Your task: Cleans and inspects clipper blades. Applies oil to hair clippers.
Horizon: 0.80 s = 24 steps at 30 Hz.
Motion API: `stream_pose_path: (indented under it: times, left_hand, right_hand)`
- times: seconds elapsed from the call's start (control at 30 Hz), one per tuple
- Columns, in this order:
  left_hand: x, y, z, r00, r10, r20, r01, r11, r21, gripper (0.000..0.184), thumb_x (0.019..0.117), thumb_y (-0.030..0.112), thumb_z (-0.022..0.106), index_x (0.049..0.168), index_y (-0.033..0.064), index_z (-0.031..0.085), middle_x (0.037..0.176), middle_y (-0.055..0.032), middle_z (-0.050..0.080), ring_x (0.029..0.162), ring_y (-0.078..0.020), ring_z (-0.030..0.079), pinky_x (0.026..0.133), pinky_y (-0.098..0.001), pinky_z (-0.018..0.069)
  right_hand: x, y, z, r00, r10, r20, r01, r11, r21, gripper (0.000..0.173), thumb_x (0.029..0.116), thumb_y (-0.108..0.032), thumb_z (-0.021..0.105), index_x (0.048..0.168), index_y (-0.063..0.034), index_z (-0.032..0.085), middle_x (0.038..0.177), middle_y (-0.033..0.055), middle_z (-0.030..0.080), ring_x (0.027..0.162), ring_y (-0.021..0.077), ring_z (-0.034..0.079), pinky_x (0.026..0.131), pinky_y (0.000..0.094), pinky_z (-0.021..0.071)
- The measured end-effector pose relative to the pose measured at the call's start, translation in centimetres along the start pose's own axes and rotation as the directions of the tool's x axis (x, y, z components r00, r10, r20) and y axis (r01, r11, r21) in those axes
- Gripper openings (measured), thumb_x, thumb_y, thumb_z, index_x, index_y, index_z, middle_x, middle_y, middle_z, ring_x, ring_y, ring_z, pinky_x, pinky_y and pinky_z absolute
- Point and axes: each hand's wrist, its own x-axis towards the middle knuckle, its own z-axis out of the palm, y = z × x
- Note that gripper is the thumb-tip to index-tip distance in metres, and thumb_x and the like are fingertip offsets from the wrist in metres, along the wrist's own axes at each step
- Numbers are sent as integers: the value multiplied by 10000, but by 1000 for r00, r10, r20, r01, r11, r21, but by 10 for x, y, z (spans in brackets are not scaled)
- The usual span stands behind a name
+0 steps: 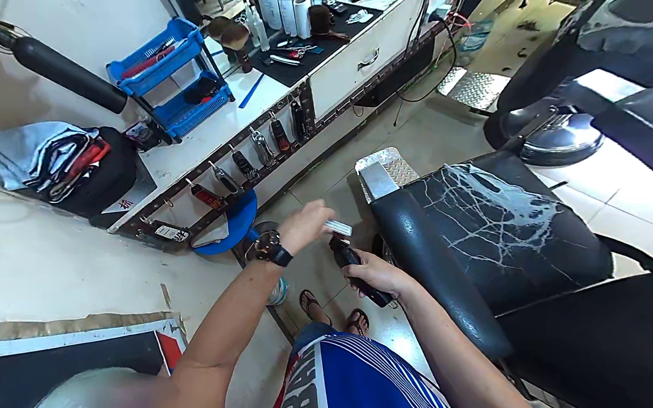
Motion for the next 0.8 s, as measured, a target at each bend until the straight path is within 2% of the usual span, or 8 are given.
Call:
stream_pose_path:
  times: [0.07,0.17,0.23,0.37,0.5,0.63,0.73,0.8]
  left_hand:
    - [-5,0,-8,997,-75,-31,78,993,88,194,881,148,804,1058,88,753,1034,-165,658,948,-338,669,797,-518,579]
    - [5,9,4,999,21,-35,-20,1000,19,202,927,199,759,1111,117,749,1052,-110,665,943,-267,678,819,-461,592]
    - [5,6,7,999,50,17,-49,998,-31,202,943,186,742,1131,111,743,1062,-117,665,961,-271,675,839,-464,583]
    - [-9,-4,-13,997,-73,-31,75,995,59,191,905,201,788,1067,106,753,1008,-147,666,931,-322,671,784,-508,575]
    - [0,-5,3,999,-21,-24,21,1000,-21,202,944,230,743,1117,126,745,1027,-106,668,945,-268,674,821,-475,583]
    - [-14,-20,-10,983,-163,-80,165,986,26,189,902,196,787,1063,103,750,1012,-136,668,946,-324,667,818,-532,567]
    - [-6,2,-1,977,-53,-207,45,998,-44,216,920,211,769,1113,119,744,1060,-97,678,985,-260,676,853,-466,588]
    - [-1,2,15,980,91,-175,-106,991,-80,224,933,196,753,1138,105,739,1084,-98,669,1011,-242,673,884,-428,587]
  right_hand:
    - [-1,3,-2,1000,5,-6,-5,1000,18,383,957,-199,634,1288,-85,479,785,57,626,576,152,640,517,281,567]
    - [1,0,-1,1000,-5,14,5,1000,26,418,949,-210,637,1308,-87,461,780,55,626,571,150,643,510,279,570]
    - [2,-3,-1,1000,-6,19,6,1000,3,461,940,-211,637,1344,-90,451,779,51,623,571,147,638,511,278,568]
    - [3,0,-2,1000,16,12,-16,1000,-19,436,944,-220,643,1322,-95,465,793,54,626,576,148,635,518,281,563]
    - [7,-5,1,1000,-6,16,5,1000,25,429,933,-221,637,1303,-83,468,785,61,635,568,155,642,511,280,569]
    - [6,-3,-2,1000,-4,0,4,996,88,387,964,-217,598,1302,-84,463,788,64,635,568,153,637,515,277,564]
    - [8,-5,-1,999,-38,24,33,987,155,349,959,-207,590,1264,-75,480,784,65,649,573,149,649,513,270,571]
    - [10,-7,0,997,-69,39,60,981,184,284,941,-207,592,1180,-67,529,787,59,662,577,140,651,513,265,571]
